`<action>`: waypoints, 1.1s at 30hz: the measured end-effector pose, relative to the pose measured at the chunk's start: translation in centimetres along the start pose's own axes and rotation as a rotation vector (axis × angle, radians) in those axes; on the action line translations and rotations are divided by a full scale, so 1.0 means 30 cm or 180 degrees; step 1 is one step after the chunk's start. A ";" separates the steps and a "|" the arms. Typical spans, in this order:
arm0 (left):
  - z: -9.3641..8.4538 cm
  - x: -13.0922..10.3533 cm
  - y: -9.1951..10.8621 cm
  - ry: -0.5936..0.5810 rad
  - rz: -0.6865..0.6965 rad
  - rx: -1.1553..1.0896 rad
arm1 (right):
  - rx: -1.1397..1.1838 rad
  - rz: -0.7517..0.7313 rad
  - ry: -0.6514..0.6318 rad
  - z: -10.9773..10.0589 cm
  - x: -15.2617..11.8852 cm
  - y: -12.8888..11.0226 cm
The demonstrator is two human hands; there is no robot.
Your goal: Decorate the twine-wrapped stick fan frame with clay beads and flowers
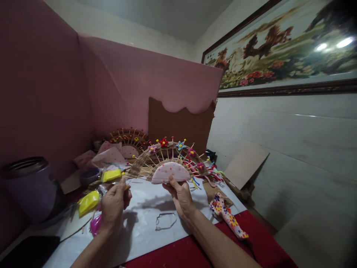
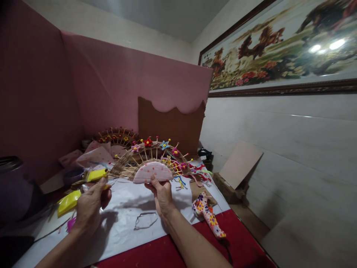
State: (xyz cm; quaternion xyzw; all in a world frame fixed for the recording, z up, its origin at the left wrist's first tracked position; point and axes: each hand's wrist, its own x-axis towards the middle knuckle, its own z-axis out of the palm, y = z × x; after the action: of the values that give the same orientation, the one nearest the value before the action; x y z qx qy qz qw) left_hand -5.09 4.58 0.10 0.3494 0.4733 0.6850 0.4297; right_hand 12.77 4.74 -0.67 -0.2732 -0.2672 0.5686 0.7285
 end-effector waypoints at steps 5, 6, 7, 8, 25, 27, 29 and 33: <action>0.023 -0.036 -0.019 -0.0619 -0.0877 0.0090 | 0.0003 0.0028 0.0025 -0.002 -0.008 0.007; 0.027 -0.043 -0.020 -0.0735 -0.1031 0.0102 | 0.0001 0.0033 0.0020 -0.002 -0.011 0.006; 0.030 -0.049 -0.020 -0.0839 -0.1153 0.0093 | 0.0000 0.0041 0.0016 -0.001 -0.014 0.005; 0.032 -0.056 -0.018 -0.0938 -0.1257 0.0058 | -0.0007 0.0053 0.0008 0.000 -0.017 0.003; 0.055 -0.107 -0.007 -0.1290 -0.1232 -0.0656 | -0.0228 0.0415 -0.0422 0.026 -0.083 0.042; 0.053 -0.106 -0.004 -0.1257 -0.1271 -0.0738 | -0.0254 0.0386 -0.0346 0.021 -0.080 0.042; 0.050 -0.099 -0.006 -0.1209 -0.1322 -0.0842 | -0.0165 0.0384 -0.0322 0.017 -0.076 0.038; 0.048 -0.087 -0.006 -0.1224 -0.1344 -0.0877 | -0.0032 0.0552 -0.0277 0.016 -0.071 0.026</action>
State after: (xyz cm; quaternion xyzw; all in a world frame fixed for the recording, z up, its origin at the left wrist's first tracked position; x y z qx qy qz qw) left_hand -2.76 2.70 0.17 0.3050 0.3483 0.5597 0.6873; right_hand 11.45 2.87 -1.03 -0.2740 -0.2768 0.6395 0.6629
